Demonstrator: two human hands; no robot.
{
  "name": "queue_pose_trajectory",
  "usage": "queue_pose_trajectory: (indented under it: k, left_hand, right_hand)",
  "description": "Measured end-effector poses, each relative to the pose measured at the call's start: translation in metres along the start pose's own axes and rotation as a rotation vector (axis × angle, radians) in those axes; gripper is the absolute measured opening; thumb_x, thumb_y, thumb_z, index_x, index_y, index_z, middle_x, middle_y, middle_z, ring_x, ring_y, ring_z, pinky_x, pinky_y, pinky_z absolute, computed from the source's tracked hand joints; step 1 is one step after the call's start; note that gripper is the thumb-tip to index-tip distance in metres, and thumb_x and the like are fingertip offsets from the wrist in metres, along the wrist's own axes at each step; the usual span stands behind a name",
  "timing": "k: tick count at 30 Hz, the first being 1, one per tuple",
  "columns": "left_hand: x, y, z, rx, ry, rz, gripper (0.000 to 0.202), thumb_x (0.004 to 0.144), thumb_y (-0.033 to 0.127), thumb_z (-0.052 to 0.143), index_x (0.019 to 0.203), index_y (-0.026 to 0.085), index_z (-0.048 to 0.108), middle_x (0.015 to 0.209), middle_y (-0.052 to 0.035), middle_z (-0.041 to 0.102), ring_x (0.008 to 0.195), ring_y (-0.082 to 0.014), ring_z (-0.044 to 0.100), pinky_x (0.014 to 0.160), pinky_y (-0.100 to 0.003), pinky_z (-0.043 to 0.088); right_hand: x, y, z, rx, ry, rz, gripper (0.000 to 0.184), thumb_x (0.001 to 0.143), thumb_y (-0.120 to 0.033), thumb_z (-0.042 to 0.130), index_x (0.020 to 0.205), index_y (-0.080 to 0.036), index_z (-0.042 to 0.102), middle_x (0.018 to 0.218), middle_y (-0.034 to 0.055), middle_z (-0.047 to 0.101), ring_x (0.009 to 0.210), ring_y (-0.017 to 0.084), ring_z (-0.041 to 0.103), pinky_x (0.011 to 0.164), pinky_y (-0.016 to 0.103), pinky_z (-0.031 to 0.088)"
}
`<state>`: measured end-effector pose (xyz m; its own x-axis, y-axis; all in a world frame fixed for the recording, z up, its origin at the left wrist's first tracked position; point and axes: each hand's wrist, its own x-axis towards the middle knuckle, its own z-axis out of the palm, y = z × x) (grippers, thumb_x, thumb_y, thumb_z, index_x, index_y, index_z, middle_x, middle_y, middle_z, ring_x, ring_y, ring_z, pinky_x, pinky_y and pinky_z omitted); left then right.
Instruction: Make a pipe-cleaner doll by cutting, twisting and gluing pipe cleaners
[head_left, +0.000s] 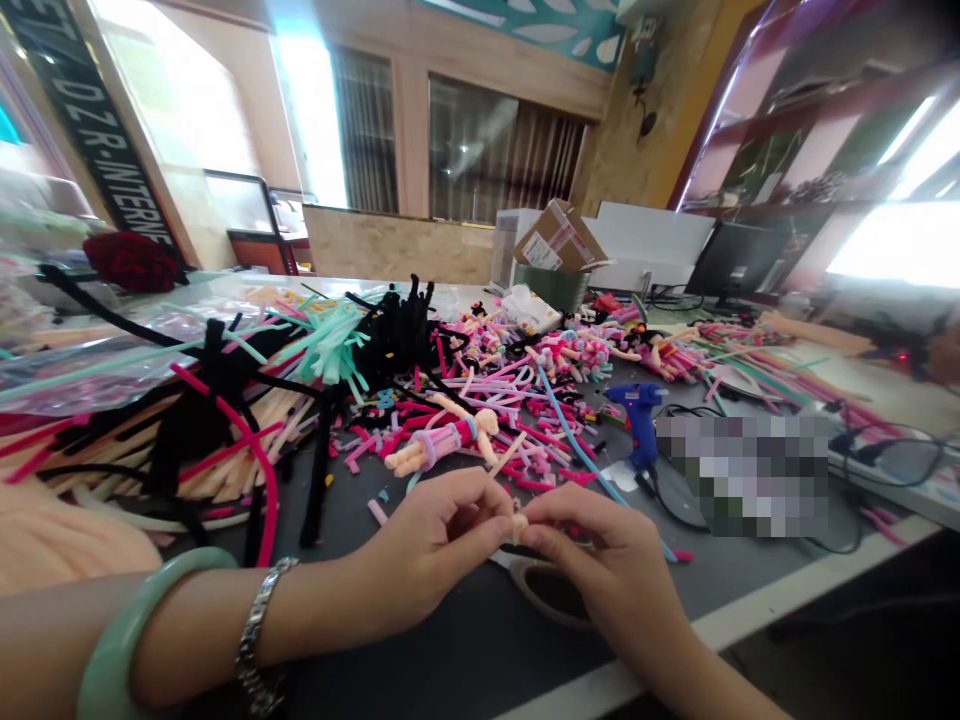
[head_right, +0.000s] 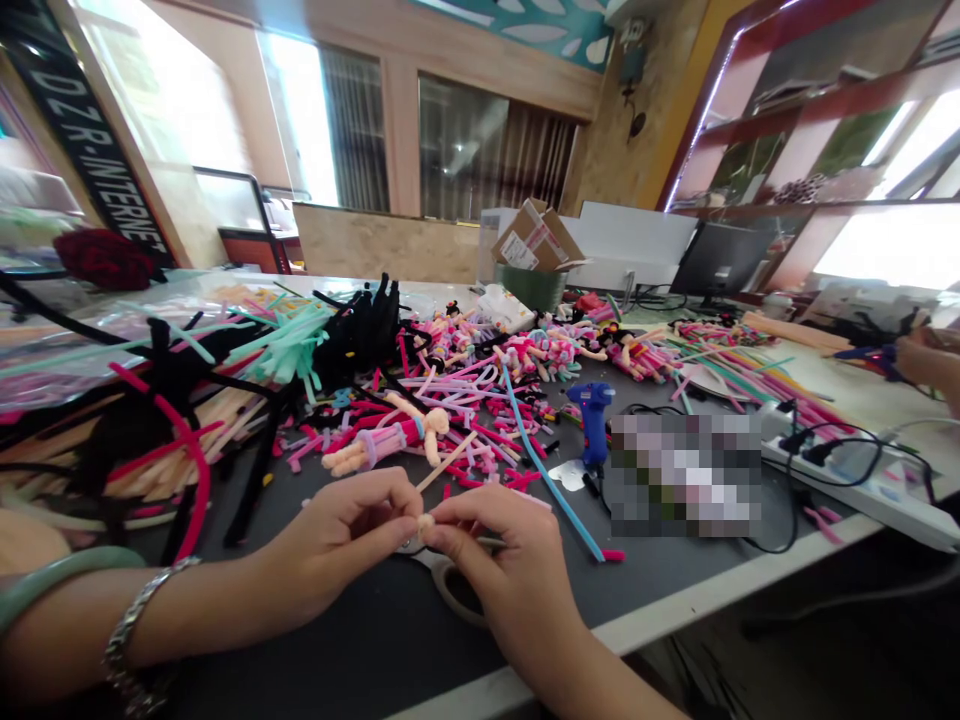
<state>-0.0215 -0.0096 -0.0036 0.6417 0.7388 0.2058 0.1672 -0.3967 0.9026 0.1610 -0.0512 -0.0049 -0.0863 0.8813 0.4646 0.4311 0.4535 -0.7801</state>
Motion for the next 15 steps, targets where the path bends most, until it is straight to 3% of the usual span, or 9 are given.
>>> queue_pose_trajectory:
  k: [15]
  left_hand:
    - [-0.0032, 0.0023, -0.0028, 0.164, -0.078, 0.077, 0.018, 0.089, 0.030, 0.049, 0.079, 0.015, 0.053, 0.065, 0.0043, 0.041, 0.055, -0.0075, 0.036, 0.050, -0.020, 0.029]
  right_hand:
    - [-0.0013, -0.0011, 0.0004, -0.074, -0.108, -0.115, 0.013, 0.078, -0.014, 0.059, 0.067, -0.018, 0.058, 0.065, -0.0001, 0.060, 0.061, 0.012, 0.054, 0.057, 0.023, 0.041]
